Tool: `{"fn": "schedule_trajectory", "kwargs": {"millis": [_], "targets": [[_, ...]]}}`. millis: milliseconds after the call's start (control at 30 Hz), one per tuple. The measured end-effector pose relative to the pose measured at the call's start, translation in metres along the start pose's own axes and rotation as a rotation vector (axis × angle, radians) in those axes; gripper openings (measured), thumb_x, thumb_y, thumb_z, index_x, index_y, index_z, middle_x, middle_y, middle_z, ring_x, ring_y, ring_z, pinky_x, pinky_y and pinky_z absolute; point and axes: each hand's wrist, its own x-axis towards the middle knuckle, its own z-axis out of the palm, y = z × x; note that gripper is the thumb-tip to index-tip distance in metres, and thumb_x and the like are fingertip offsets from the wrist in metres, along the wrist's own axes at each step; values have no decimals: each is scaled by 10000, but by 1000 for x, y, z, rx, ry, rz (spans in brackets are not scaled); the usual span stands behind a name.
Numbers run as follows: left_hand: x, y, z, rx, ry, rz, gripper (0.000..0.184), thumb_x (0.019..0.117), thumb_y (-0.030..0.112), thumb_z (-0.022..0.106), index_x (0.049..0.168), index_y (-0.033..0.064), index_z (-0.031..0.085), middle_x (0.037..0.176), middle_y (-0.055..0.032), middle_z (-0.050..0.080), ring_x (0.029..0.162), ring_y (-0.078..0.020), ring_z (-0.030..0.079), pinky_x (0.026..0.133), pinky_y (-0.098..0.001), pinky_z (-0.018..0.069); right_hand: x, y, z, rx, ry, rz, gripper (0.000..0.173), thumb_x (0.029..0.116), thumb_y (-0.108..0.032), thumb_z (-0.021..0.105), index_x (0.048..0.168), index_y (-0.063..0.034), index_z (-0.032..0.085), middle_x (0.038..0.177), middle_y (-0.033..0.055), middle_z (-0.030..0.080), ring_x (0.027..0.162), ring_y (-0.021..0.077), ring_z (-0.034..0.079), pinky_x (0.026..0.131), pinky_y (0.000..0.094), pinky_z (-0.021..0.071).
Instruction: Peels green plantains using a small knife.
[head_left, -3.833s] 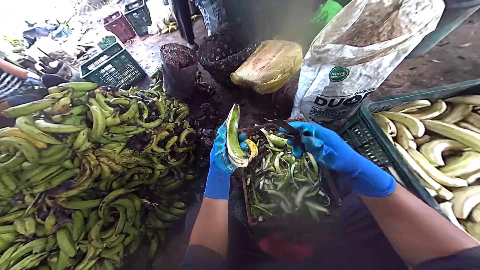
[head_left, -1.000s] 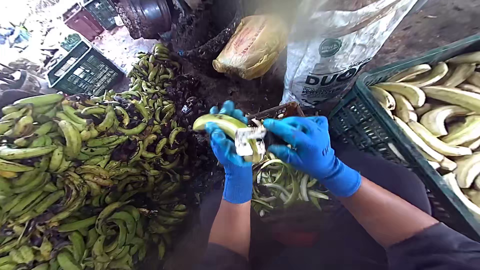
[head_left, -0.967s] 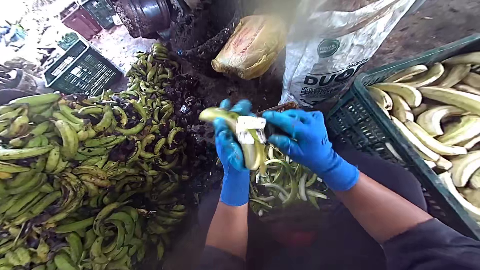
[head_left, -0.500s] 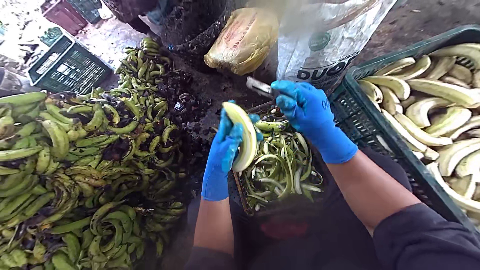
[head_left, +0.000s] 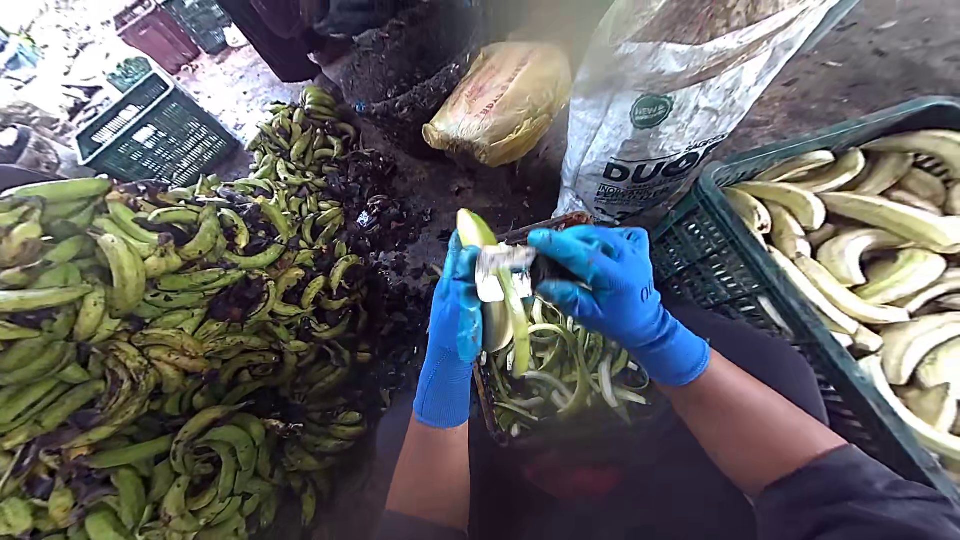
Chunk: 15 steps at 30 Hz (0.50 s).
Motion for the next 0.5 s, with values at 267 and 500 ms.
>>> {"fn": "schedule_trajectory", "kwargs": {"millis": [267, 500], "targets": [[-11, 3, -19, 102, -376, 67, 638, 1042, 367, 504, 1589, 124, 284, 995, -86, 748, 798, -175, 733, 704, -331, 634, 23, 35, -16, 80, -377, 466, 513, 1054, -501, 397, 1328, -181, 687, 1263, 106, 702, 1165, 294, 661, 947, 600, 493], [19, -14, -16, -383, 132, 5, 482, 1095, 458, 219, 1254, 186, 583, 1023, -40, 717, 641, -97, 652, 502, -226, 543, -3, -7, -14, 974, -224, 676, 396, 1065, -256, 427, 1384, -88, 593, 1177, 60, 689, 786, 146, 671, 682, 338, 606]]}}
